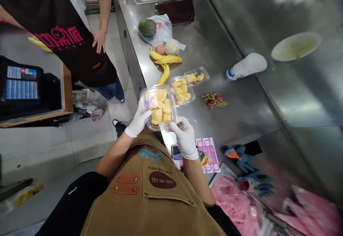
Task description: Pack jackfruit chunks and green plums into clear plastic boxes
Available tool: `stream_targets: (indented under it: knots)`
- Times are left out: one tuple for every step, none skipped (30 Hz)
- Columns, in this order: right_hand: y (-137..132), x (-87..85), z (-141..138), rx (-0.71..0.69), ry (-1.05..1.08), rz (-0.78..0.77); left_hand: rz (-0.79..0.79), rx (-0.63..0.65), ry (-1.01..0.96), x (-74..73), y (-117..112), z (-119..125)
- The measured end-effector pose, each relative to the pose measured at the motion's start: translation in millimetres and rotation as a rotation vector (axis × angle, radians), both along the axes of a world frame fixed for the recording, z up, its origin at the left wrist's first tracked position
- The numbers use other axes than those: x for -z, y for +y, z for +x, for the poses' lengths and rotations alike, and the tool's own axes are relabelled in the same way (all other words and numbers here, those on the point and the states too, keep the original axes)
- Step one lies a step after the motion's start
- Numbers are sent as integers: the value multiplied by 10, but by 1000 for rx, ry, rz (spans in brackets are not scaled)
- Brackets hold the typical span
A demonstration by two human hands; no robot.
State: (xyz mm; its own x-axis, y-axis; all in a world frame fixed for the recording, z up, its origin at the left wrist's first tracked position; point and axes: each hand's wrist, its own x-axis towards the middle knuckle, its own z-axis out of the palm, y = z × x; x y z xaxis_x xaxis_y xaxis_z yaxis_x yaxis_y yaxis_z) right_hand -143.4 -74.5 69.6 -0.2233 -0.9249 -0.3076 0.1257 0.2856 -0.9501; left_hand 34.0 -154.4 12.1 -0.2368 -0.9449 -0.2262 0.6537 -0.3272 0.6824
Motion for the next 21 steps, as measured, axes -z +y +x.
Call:
stream_targets:
  knots:
    - [-12,-8,34,-21,12,-3,-34,-28,13,-31,-36,32]
    - [-29,-9,63,-49,27,-7,-67,-60,16,-61,-82,71]
    - [-53,-4,88,-76,40,-10,-90,-91,12,-87,-136,115]
    - [-80,4,110,-100,49,-11,-100,-112,6,-109,-190,163]
    - [-111,15,129,-122,54,-12,-97,-124,0,-126,-240,212]
    - [-143,28,147,-141,55,-14,-87,-131,-3,-138,-281,259]
    - [-176,42,166,-157,55,-15,-74,-138,-4,-144,-311,303]
    - [-207,57,185,-174,55,-15,-62,-150,0,-145,-330,342]
    - [-236,74,206,-192,57,-13,-49,-168,7,-140,-338,376]
    - [-261,91,228,-210,58,-10,-35,-190,15,-130,-339,405]
    - [-283,108,253,-226,57,-7,-18,-215,23,-115,-335,428]
    - [-302,124,279,-238,52,-4,-1,-241,28,-96,-330,447]
    - [-317,140,305,-247,45,1,15,-267,28,-74,-326,460]
    - [-329,153,332,-253,38,5,28,-294,24,-49,-323,470]
    - [-339,163,358,-258,32,9,38,-319,18,-24,-321,476]
    - [-346,171,380,-264,30,14,48,-342,12,1,-318,480]
    - [-351,176,398,-272,31,18,57,-360,8,25,-313,486]
    - [-353,179,410,-282,33,19,65,-368,6,45,-306,496]
    - [-354,180,414,-293,36,18,68,-367,3,60,-295,514]
    - [-353,180,410,-304,39,16,68,-357,-6,68,-282,544]
    - [-352,178,396,-314,43,12,63,-335,-24,67,-269,588]
